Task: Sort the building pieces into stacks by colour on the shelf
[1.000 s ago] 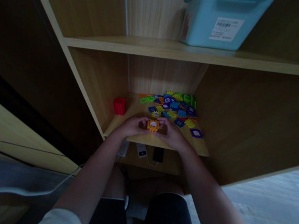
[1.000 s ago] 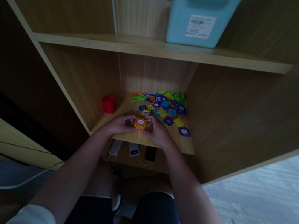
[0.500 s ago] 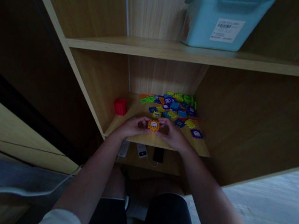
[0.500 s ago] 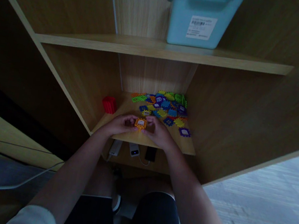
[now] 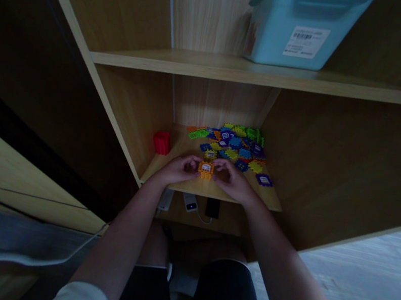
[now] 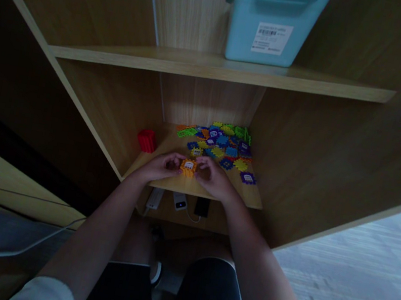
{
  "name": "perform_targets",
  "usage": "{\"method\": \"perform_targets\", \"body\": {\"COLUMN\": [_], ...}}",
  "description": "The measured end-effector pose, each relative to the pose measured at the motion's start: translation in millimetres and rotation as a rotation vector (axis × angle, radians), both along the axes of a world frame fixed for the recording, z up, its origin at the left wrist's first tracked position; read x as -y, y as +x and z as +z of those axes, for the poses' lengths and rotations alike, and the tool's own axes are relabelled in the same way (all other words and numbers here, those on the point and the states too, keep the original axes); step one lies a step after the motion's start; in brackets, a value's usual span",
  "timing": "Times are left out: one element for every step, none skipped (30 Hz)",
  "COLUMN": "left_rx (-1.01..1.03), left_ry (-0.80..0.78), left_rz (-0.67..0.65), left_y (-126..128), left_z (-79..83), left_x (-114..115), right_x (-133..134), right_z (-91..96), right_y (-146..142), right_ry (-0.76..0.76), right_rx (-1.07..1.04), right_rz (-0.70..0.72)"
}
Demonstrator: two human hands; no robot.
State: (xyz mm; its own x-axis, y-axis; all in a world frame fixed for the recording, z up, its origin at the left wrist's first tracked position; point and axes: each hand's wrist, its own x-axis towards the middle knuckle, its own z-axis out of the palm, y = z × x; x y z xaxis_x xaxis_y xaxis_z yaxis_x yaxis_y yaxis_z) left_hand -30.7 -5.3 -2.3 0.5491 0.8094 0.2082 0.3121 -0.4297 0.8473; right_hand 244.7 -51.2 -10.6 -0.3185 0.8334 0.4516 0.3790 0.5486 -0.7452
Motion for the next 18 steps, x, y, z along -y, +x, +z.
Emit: {"method": "perform_targets", "body": {"left_rx": [-0.003,-0.004,-0.003,-0.001,0.001,0.002,0.003,0.002,0.000,-0.001,-0.001,-0.001,0.002,0.005,0.006,0.005,0.001,-0.004], "left_ry": [0.000,-0.001,-0.002,-0.001,0.000,0.001,0.000,-0.004,-0.009,-0.013,-0.015,-0.013,-0.009,-0.003,0.004,0.012,0.020,0.026], "left_rz": [-0.002,-0.006,-0.008,-0.009,-0.009,-0.009,-0.008,-0.009,-0.011,-0.014,-0.015,-0.017,-0.017,-0.016,-0.013,-0.010,-0.006,-0.002], "left_y": [0.3,0.6,0.9,1.1,1.4,1.6,1.8,2.0,2.0,2.0,2.0,1.9,1.7,1.6,1.4,1.3,1.2,1.1], "left_z": [0.3,0.6,0.9,1.0,0.9,0.6,0.1,-0.4,-0.8,-1.2,-1.5,-1.6,-1.6,-1.4,-1.2,-1.0,-0.9,-0.9], "left_x": [0.1,0.3,0.5,0.6,0.6,0.4,0.2,-0.1,-0.4,-0.6,-0.8,-0.8,-0.7,-0.5,-0.3,-0.1,0.1,0.1], "right_x": [-0.2,-0.4,-0.6,-0.8,-1.1,-1.4,-1.7,-2.0,-2.4,-2.8,-3.2,-3.7,-4.1,-4.5,-4.8,-5.0,-5.1,-5.0], "right_z": [-0.2,-0.4,-0.5,-0.7,-0.7,-0.9,-1.0,-1.3,-1.8,-2.4,-3.1,-4.0,-4.9,-5.8,-6.5,-7.1,-7.3,-7.3], "right_y": [-0.3,-0.8,-1.4,-2.0,-2.6,-3.2,-3.8,-4.2,-4.4,-4.4,-4.3,-4.0,-3.5,-3.0,-2.5,-2.1,-1.7,-1.5], "right_ry": [0.003,0.009,0.014,0.019,0.022,0.024,0.026,0.030,0.036,0.042,0.047,0.049,0.051,0.052,0.053,0.053,0.055,0.057], "right_rx": [0.005,0.010,0.014,0.016,0.017,0.019,0.020,0.021,0.022,0.023,0.025,0.027,0.028,0.030,0.031,0.033,0.033,0.035], "right_rz": [0.000,-0.002,-0.005,-0.012,-0.019,-0.024,-0.030,-0.033,-0.034,-0.034,-0.034,-0.037,-0.042,-0.047,-0.051,-0.052,-0.052,-0.050]}}
